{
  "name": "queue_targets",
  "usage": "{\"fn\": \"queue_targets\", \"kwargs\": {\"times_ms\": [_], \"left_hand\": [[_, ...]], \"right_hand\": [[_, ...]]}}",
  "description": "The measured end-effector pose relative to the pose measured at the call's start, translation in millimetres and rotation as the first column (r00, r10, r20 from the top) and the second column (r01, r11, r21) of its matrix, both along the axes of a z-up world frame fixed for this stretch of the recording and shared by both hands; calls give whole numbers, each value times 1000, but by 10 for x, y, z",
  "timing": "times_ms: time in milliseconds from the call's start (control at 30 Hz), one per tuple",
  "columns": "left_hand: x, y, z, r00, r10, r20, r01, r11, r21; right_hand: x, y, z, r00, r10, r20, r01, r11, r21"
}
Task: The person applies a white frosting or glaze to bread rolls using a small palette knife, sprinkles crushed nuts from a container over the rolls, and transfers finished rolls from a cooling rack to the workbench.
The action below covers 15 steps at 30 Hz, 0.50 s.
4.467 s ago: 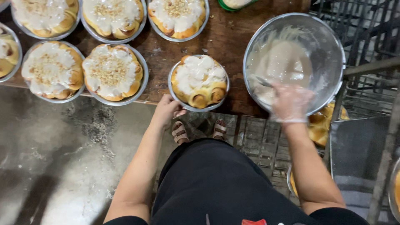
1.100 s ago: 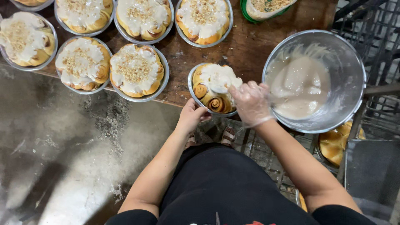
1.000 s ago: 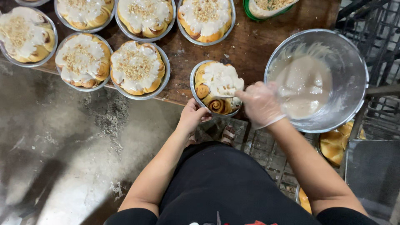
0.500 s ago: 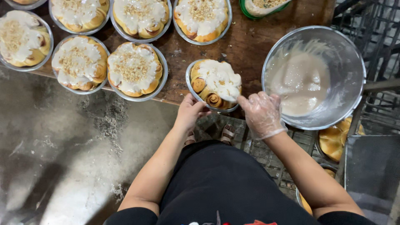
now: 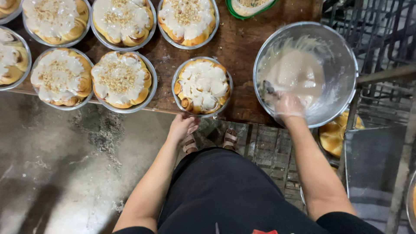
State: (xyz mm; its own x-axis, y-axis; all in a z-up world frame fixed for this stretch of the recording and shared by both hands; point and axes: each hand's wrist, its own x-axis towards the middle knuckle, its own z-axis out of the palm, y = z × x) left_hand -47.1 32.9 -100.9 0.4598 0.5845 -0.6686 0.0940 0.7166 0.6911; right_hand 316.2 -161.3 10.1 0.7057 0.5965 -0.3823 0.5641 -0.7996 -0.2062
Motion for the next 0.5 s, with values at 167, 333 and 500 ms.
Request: {"fn": "queue_targets", "kwargs": {"times_ms": [167,333,500], "left_hand": [[174,-96,178,992,14,129,-1,995,-95],[297,-126,610,969,15,248,-33,997,68],[408,-256,907,966,-33,256,-17,982,189]], "right_hand": [[107,-122,-180,978,2,-210,26,991,131],[34,-81,136,469,-112,-876,620,749,236],[-686,407,778,849,136,-511,175,839,515]]}}
